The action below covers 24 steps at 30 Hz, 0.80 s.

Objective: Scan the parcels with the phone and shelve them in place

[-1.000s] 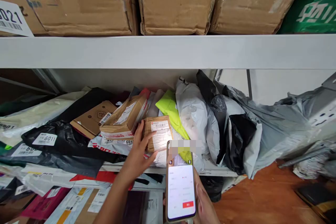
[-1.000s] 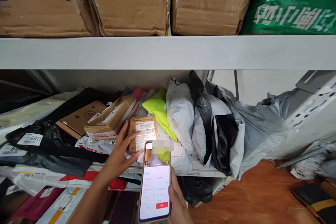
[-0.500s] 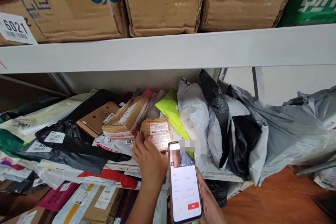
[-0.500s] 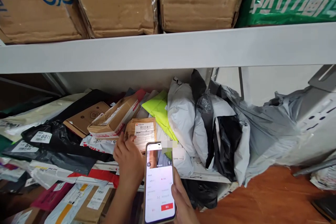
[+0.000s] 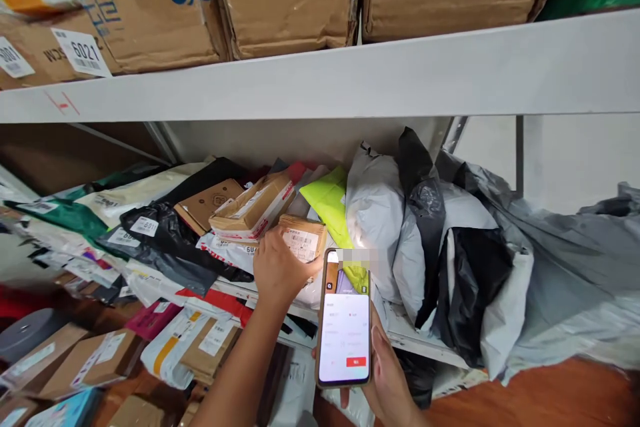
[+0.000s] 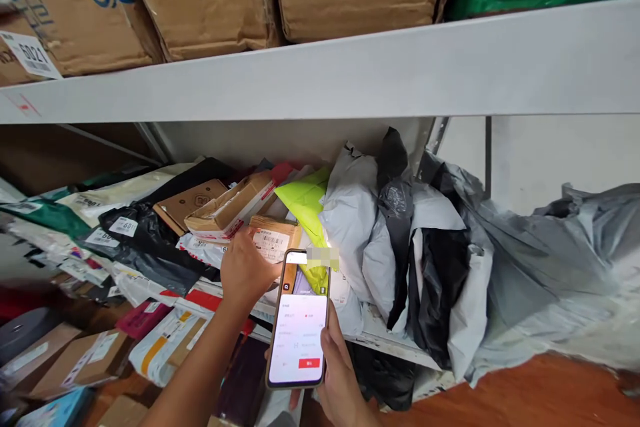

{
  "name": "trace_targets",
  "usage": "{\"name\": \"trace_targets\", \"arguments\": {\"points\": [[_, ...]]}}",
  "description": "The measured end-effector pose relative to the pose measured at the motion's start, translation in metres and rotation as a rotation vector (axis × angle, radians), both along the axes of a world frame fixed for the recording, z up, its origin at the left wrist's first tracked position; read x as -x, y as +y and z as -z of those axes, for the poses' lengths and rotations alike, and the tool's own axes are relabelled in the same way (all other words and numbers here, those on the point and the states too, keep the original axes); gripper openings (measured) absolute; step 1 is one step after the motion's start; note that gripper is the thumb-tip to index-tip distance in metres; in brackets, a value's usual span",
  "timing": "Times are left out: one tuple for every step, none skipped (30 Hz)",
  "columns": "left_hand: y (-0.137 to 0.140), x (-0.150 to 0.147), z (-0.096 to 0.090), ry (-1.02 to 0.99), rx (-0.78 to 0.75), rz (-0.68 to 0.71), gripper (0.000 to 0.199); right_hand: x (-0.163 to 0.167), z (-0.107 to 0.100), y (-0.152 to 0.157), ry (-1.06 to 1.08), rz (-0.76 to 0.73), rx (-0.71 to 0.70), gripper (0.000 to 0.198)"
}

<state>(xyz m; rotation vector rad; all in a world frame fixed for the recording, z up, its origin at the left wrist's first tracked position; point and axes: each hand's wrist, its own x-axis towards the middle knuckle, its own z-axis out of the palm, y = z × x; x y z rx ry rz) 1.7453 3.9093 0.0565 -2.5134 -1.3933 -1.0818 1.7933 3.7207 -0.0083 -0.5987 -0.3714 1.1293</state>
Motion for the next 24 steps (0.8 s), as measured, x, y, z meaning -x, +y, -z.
{"name": "trace_targets", "arguments": {"points": [[-0.001, 0.005, 0.007, -0.063, -0.003, 0.004, 0.084, 0.0, -0.001, -0.001, -0.007, -0.017, -0.007, 0.092], [-0.002, 0.009, 0.013, -0.12, -0.004, -0.005, 0.085, 0.0, -0.003, -0.001, -0.016, -0.035, -0.013, 0.091], [-0.002, 0.012, 0.018, -0.166, -0.008, -0.017, 0.081, 0.001, -0.005, -0.001, -0.028, -0.054, -0.016, 0.09], [-0.002, 0.013, 0.023, -0.198, -0.014, -0.019, 0.073, 0.002, -0.007, 0.0, -0.044, -0.073, -0.017, 0.088], [-0.001, 0.014, 0.026, -0.219, -0.018, -0.011, 0.066, 0.005, -0.009, 0.001, -0.062, -0.092, -0.014, 0.086], [0.0, 0.015, 0.028, -0.233, -0.018, -0.002, 0.058, 0.007, -0.011, 0.002, -0.079, -0.11, -0.014, 0.082], [0.001, 0.016, 0.029, -0.235, -0.008, 0.013, 0.051, 0.01, -0.013, 0.004, -0.092, -0.126, -0.017, 0.079], [0.002, 0.017, 0.028, -0.224, 0.011, 0.032, 0.045, 0.014, -0.014, 0.006, -0.099, -0.138, -0.022, 0.076], [0.003, 0.018, 0.025, -0.203, 0.035, 0.057, 0.042, 0.017, -0.014, 0.009, -0.1, -0.147, -0.03, 0.074], [0.003, 0.02, 0.023, -0.178, 0.062, 0.087, 0.041, 0.02, -0.014, 0.012, -0.098, -0.145, -0.038, 0.073], [0.004, 0.022, 0.019, -0.157, 0.089, 0.124, 0.042, 0.023, -0.013, 0.015, -0.093, -0.134, -0.039, 0.073], [0.004, 0.024, 0.016, -0.146, 0.112, 0.161, 0.043, 0.026, -0.012, 0.018, -0.087, -0.116, -0.032, 0.075], [0.004, 0.025, 0.013, -0.148, 0.13, 0.193, 0.046, 0.027, -0.009, 0.022, -0.078, -0.09, -0.019, 0.078], [0.003, 0.026, 0.01, -0.162, 0.144, 0.208, 0.049, 0.029, -0.007, 0.025, -0.069, -0.062, -0.003, 0.081], [0.003, 0.026, 0.009, -0.18, 0.153, 0.207, 0.051, 0.03, -0.003, 0.027, -0.059, -0.037, 0.013, 0.082], [0.002, 0.026, 0.008, -0.195, 0.158, 0.193, 0.053, 0.03, 0.0, 0.03, -0.049, -0.017, 0.025, 0.081], [0.002, 0.025, 0.009, -0.205, 0.157, 0.172, 0.056, 0.031, 0.002, 0.031, -0.039, 0.001, 0.031, 0.079], [0.001, 0.024, 0.01, -0.211, 0.153, 0.149, 0.059, 0.031, 0.004, 0.032, -0.033, 0.018, 0.035, 0.075], [0.001, 0.023, 0.011, -0.22, 0.146, 0.131, 0.061, 0.031, 0.005, 0.032, -0.03, 0.029, 0.036, 0.071], [0.002, 0.023, 0.013, -0.23, 0.139, 0.124, 0.062, 0.032, 0.005, 0.031, -0.031, 0.037, 0.038, 0.069], [0.002, 0.023, 0.015, -0.245, 0.131, 0.128, 0.06, 0.033, 0.004, 0.03, -0.034, 0.046, 0.04, 0.07], [0.003, 0.024, 0.016, -0.265, 0.129, 0.14, 0.056, 0.035, 0.002, 0.029, -0.039, 0.05, 0.041, 0.072], [0.004, 0.025, 0.017, -0.288, 0.133, 0.16, 0.05, 0.037, -0.001, 0.028, -0.043, 0.046, 0.043, 0.076], [0.006, 0.027, 0.017, -0.313, 0.145, 0.186, 0.043, 0.04, -0.005, 0.027, -0.047, 0.039, 0.041, 0.08]]}}
